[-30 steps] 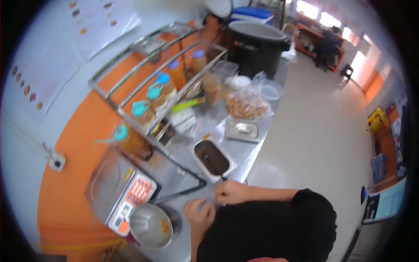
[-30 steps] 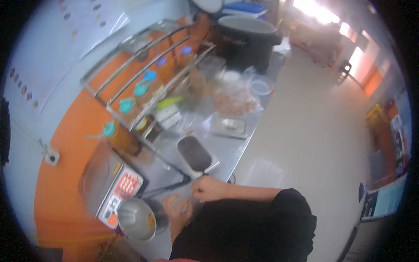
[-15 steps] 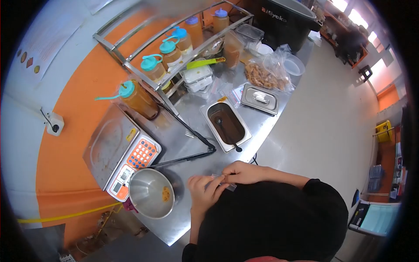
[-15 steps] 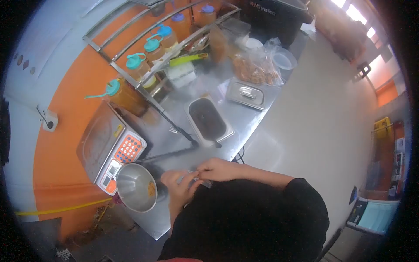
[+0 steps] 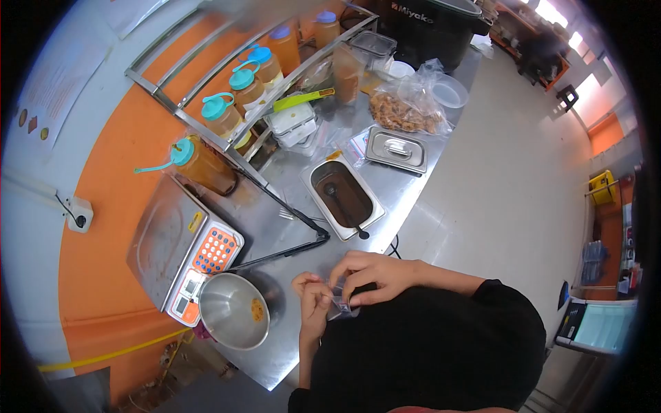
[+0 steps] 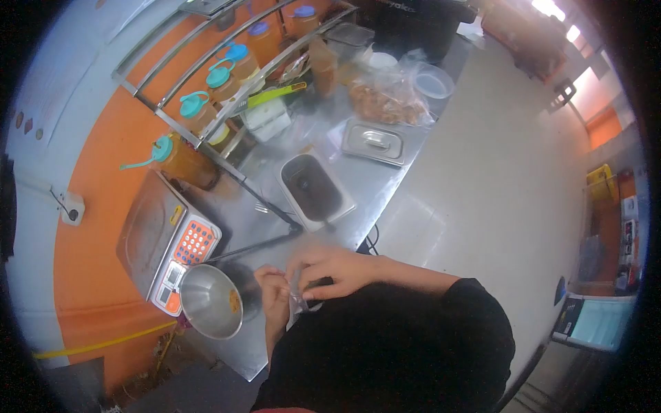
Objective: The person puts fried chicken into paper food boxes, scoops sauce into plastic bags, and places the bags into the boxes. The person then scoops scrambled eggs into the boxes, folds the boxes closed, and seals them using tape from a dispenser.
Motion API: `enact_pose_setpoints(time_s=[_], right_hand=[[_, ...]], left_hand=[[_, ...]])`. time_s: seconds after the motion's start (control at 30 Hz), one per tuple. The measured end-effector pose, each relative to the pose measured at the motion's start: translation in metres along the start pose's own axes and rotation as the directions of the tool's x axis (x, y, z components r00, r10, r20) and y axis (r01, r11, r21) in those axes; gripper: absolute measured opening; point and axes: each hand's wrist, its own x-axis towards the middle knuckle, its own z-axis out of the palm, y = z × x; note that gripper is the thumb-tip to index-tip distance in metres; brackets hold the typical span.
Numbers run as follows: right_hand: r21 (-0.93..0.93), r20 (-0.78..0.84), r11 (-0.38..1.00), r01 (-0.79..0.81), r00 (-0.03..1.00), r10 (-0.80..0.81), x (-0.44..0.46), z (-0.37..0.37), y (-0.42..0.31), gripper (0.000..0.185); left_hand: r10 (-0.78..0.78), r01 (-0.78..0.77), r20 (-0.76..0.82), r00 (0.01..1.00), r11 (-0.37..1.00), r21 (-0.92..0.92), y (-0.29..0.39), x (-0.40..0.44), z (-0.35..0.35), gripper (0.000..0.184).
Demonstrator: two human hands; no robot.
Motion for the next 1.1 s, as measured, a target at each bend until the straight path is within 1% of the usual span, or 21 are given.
enact_pose_setpoints(time_s=[0.03, 0.07, 0.1, 0.13, 0.17, 0.27, 0.37, 0.47, 0.57, 0.6, 0.67, 0.7, 0.77, 0.8, 0.9, 1.0, 1.1], right_hand=[[0.039, 0.079, 0.999, -0.026, 0.997, 0.023, -0.001, -0.002, -0.003, 0.007], [0.087, 0.094, 0.995, -0.055, 0.994, 0.047, -0.003, 0.001, 0.003, 0.009], [0.063, 0.141, 0.99, -0.126, 0.983, 0.117, -0.004, 0.001, 0.002, 0.009], [0.037, 0.19, 0.98, -0.197, 0.964, 0.186, -0.005, 0.0, 0.0, 0.009], [0.01, 0.237, 0.965, -0.263, 0.938, 0.253, -0.005, 0.0, 0.0, 0.009], [-0.08, 0.112, 0.991, -0.11, 0.987, 0.118, -0.003, 0.008, 0.003, 0.011], [-0.14, 0.151, 0.984, -0.114, 0.979, 0.135, -0.007, 0.015, 0.013, 0.012], [-0.177, 0.178, 0.974, -0.14, 0.969, 0.171, -0.004, 0.007, 0.008, 0.02], [-0.46, -0.083, 0.883, -0.099, 0.994, 0.068, -0.004, -0.018, 0.013, 0.031], [-0.542, -0.107, 0.818, -0.194, 0.981, 0.162, -0.007, -0.027, 0.017, 0.033], [-0.681, -0.188, 0.636, -0.363, 0.926, 0.327, -0.018, -0.042, 0.027, 0.039], [-0.668, -0.175, 0.645, -0.372, 0.92, 0.35, -0.024, -0.046, 0.035, 0.04], [-0.643, -0.148, 0.658, -0.392, 0.907, 0.395, -0.035, -0.049, 0.055, 0.041], [-0.616, -0.145, 0.692, -0.376, 0.918, 0.37, -0.034, -0.05, 0.059, 0.041], [-0.595, -0.178, 0.732, -0.331, 0.943, 0.281, -0.023, -0.046, 0.067, 0.032], [-0.649, -0.16, 0.696, -0.306, 0.95, 0.268, -0.01, -0.044, 0.078, 0.018], [-0.523, -0.326, 0.76, -0.386, 0.914, 0.24, -0.005, -0.045, 0.084, 0.013]], left_hand=[[-0.087, 0.089, 0.019, 0.996, 0.988, -0.123, -0.003, -0.002, 0.001, 0.023], [-0.171, 0.178, 0.048, 0.984, 0.954, -0.241, -0.005, -0.003, 0.002, 0.028], [-0.226, 0.251, 0.109, 0.968, 0.849, -0.465, -0.006, -0.001, 0.002, 0.03], [-0.264, 0.315, 0.178, 0.948, 0.686, -0.656, -0.007, 0.002, 0.003, 0.034], [-0.282, 0.364, 0.252, 0.926, 0.479, -0.799, -0.008, 0.004, 0.003, 0.038], [-0.222, 0.467, 0.415, 0.883, 0.522, -0.714, 0.013, 0.008, 0.011, 0.058], [-0.363, 0.605, 0.521, 0.772, 0.672, -0.428, 0.002, -0.002, 0.006, 0.063], [-0.513, 0.631, 0.376, 0.772, 0.69, -0.354, 0.004, 0.002, 0.01, 0.049], [-0.513, 0.564, 0.238, 0.825, 0.777, -0.279, -0.01, -0.001, 0.008, 0.038], [-0.467, 0.484, 0.127, 0.875, 0.847, -0.22, -0.004, 0.005, 0.012, 0.03], [-0.356, 0.355, -0.025, 0.934, 0.934, -0.04, -0.01, 0.009, 0.016, 0.027], [-0.283, 0.289, -0.087, 0.955, 0.955, 0.061, -0.013, 0.012, 0.017, 0.026], [-0.214, 0.227, -0.125, 0.969, 0.968, 0.103, -0.015, 0.018, 0.02, 0.024], [-0.179, 0.197, -0.143, 0.973, 0.973, 0.124, -0.016, 0.02, 0.022, 0.024], [-0.121, 0.155, -0.152, 0.981, 0.959, 0.239, -0.018, 0.028, 0.027, 0.026], [-0.173, 0.187, -0.138, 0.975, 0.978, 0.096, -0.021, 0.034, 0.034, 0.034], [-0.181, 0.21, -0.145, 0.973, 0.953, 0.218, -0.009, 0.04, 0.038, 0.044]])
